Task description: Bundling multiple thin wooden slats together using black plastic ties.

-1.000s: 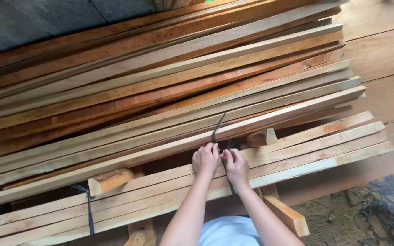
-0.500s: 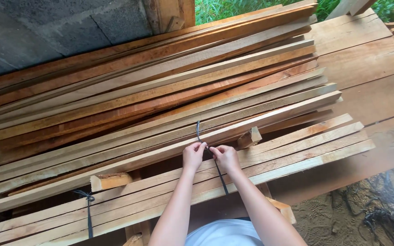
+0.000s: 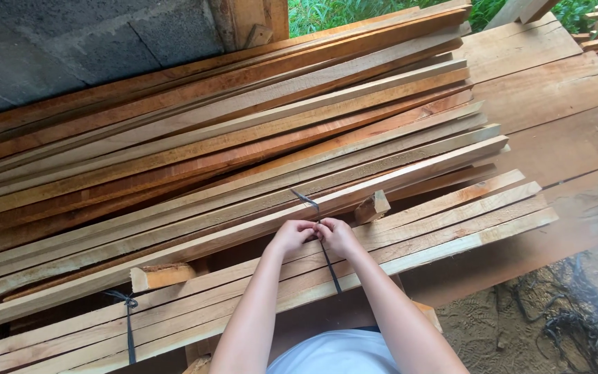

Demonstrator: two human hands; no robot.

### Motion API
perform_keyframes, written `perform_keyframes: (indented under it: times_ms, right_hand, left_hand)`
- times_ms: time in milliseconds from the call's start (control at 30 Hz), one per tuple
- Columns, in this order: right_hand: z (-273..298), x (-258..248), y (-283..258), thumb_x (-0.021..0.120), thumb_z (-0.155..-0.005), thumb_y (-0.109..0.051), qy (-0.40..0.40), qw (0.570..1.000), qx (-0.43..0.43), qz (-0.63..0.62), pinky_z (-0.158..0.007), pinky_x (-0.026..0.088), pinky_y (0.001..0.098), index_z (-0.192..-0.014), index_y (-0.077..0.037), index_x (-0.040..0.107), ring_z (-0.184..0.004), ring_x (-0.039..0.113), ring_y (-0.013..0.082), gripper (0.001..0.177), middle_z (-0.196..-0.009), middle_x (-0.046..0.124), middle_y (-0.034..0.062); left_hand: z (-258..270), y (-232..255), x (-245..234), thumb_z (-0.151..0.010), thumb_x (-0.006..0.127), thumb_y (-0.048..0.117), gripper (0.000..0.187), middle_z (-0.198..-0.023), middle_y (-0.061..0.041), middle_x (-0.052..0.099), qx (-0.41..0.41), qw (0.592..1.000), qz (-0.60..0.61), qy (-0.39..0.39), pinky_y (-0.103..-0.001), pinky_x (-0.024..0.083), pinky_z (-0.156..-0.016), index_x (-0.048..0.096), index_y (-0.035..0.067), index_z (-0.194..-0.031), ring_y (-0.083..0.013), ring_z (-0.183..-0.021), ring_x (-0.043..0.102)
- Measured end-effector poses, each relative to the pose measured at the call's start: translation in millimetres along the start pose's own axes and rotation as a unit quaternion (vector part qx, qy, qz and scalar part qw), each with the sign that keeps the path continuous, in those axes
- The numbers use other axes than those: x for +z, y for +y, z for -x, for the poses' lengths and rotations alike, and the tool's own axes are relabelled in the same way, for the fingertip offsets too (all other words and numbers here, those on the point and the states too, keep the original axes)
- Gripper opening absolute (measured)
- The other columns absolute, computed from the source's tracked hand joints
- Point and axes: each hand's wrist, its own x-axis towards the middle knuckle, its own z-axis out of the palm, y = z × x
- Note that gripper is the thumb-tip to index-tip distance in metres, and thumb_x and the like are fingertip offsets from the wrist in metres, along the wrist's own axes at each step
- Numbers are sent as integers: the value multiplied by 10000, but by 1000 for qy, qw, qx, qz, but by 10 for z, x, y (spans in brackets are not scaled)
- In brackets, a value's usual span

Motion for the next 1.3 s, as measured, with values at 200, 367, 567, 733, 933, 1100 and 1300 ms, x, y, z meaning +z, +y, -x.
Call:
perform_keyframes:
  times_ms: [200,367,567,733,933,1100,1300]
  right_hand:
    - [119,-72,-158,674,-950,-224,13,1000,-14,20,-808,529,320,-936,-168,810,-826,730,171,148,-759,792,39]
    - [-89,-17,63,664,-951,-298,6,998,13,60,-806,525,293,-905,-227,805,-849,734,157,165,-751,784,-31]
    - [-162,4,173,732,-897,-306,21,998,53,33,-769,547,269,-1004,-197,764,-801,746,119,156,-764,790,-34]
    - [70,-13,93,841,-813,-83,28,988,46,-144,-591,565,189,-1011,-70,652,-754,695,98,274,-883,786,60]
    - [382,39,-108,755,-856,-46,147,981,-123,23,-778,617,298,-924,-208,839,-876,772,169,195,-822,807,14]
    - [259,11,66,680,-927,-91,138,945,-253,152,-770,613,310,-973,-181,817,-902,744,215,170,-900,772,11]
    - [160,-2,67,618,-962,-141,68,962,-150,217,-805,585,446,-906,-87,719,-947,694,368,127,-911,669,131]
  left_hand:
    - [-244,-409,-25,-893,705,368,163,-921,152,795,-54,988,-141,25,-299,552,-916,807,379,-1020,-108,-1071,721]
    - [-362,-427,45,-914,720,344,290,-1035,1,802,-73,997,31,-24,-317,547,-937,787,213,-1164,-126,-1014,719]
    - [-431,-526,87,-838,851,283,324,-1022,-29,808,-105,981,163,-20,-270,528,-898,805,161,-1135,-121,-960,692]
    - [-441,-569,66,-879,812,284,289,-1021,-27,804,-101,981,165,-15,-268,524,-896,803,143,-1131,-125,-991,688]
    - [-503,-837,239,-902,728,468,183,-897,151,794,-58,998,-6,19,-222,508,-802,813,348,-1010,-29,-968,716]
    - [-265,-569,170,-898,713,403,189,-880,77,802,3,999,-22,45,-297,524,-862,816,280,-997,-105,-987,731]
    - [-233,-555,138,-879,726,413,176,-878,97,802,16,999,-21,47,-288,524,-887,820,293,-966,-102,-1019,730]
